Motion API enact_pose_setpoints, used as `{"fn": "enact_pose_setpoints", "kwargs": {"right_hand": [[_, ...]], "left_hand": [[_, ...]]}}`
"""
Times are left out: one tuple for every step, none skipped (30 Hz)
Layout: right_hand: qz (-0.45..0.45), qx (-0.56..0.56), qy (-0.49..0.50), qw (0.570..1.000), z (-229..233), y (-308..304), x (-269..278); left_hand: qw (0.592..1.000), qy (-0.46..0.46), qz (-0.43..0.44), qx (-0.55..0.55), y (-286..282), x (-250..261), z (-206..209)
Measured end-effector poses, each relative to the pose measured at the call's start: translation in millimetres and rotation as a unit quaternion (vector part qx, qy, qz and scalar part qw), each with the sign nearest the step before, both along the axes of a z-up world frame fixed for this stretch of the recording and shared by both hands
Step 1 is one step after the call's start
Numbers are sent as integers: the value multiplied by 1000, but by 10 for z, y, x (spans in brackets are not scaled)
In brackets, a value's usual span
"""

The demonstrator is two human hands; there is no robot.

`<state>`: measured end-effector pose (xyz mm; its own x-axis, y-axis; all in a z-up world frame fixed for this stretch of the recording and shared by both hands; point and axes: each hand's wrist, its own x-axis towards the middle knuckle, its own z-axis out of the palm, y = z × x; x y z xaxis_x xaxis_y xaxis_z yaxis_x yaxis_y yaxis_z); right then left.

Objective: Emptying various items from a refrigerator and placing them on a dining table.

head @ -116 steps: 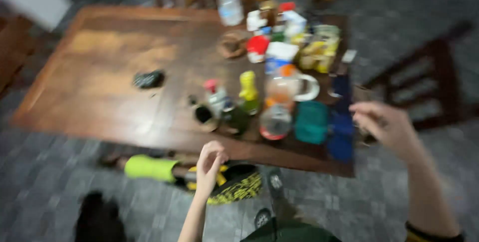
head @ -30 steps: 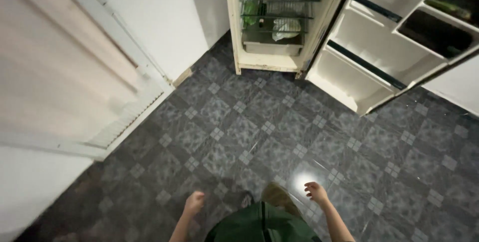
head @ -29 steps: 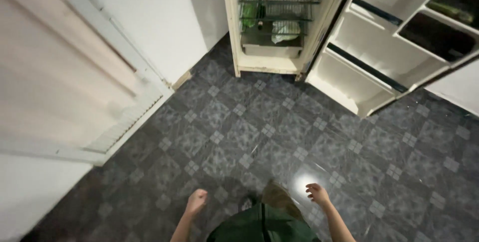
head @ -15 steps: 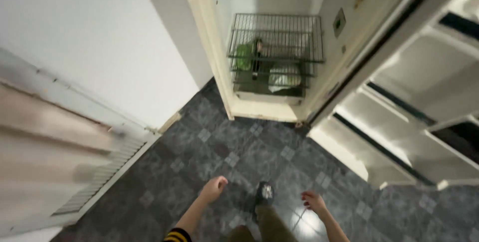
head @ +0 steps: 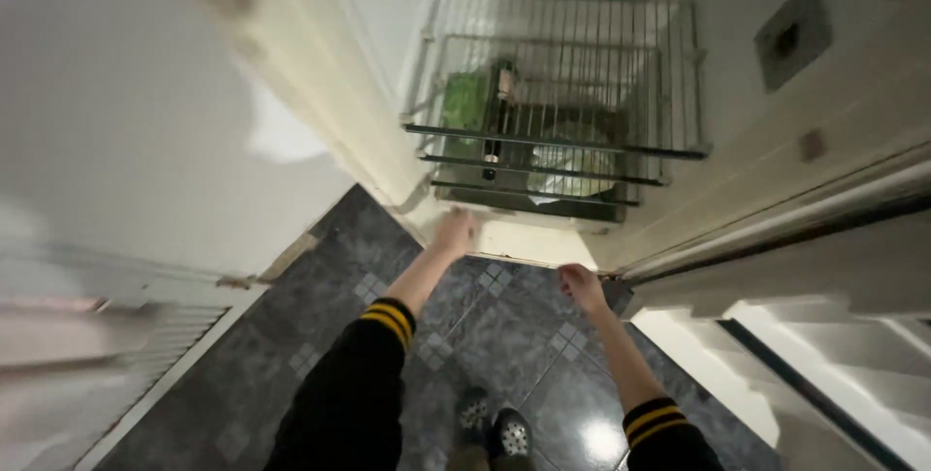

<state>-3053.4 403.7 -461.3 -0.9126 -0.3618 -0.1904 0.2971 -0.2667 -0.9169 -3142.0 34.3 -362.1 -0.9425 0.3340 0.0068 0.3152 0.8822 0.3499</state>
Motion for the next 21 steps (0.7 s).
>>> {"fn": "enact_pose_setpoints", "kwargs": {"right_hand": [[-30,131,-24,991,141,-107,-92],[-59,261,-47,962,293,-214,-180],[-56,261,-52,962,-107,-184,-274],[-54,225,-54,971,-489,-161,-355],[-54,189,-55,979,-850,-141,-448],[-52,188,-59,979,-1005,-157,-496],[-56,150,-61,985,-1149,-146,-491],[-60,111,-62,990,-1283,-134,-479],[-62,113,-70,989,-1249,-156,-444],[-71,118,-80,987,-1201,-182,-405],[-80,123,-86,985,-1132,-210,-432],[-81,125,-89,985,-1160,-192,-456],[-79,146,-81,983,-1186,-200,-469],[-76,167,-72,980,-1201,-206,-479],[-80,167,-75,980,-1249,-215,-538],[-90,190,-68,975,-1285,-222,-594],[-102,213,-59,970,-1306,-210,-682],[-108,215,-61,969,-1247,-212,-725],[-132,176,-50,974,-1186,-222,-855],[-156,136,-39,978,-1118,-235,-980],[-157,133,-40,978,-1358,-229,-1178]], "left_hand": [[999,-2,48,25,75,-289,-108],[994,-5,96,50,153,-567,-207],[994,-10,97,50,225,-746,-354],[987,-7,143,70,291,-918,-485],[978,-2,187,90,357,-1110,-592],[978,-6,188,88,380,-1211,-504],[968,-44,204,140,441,-1294,-419],[953,-82,220,191,504,-1376,-324],[953,-90,219,190,523,-1506,-527],[961,1,209,181,542,-1624,-719],[961,96,197,171,559,-1789,-875],[961,92,196,172,569,-1879,-938],[943,84,212,242,565,-1968,-991],[920,74,228,310,565,-2054,-1033],[921,70,225,311,542,-2105,-1143],[934,-12,224,278,521,-2152,-1243],[941,-92,218,243,523,-2234,-1322],[942,-95,213,244,547,-2179,-1360],[942,-115,224,221,542,-2176,-1369],[942,-135,236,197,534,-2171,-1374],[943,-135,236,194,501,-2050,-1284]]}}
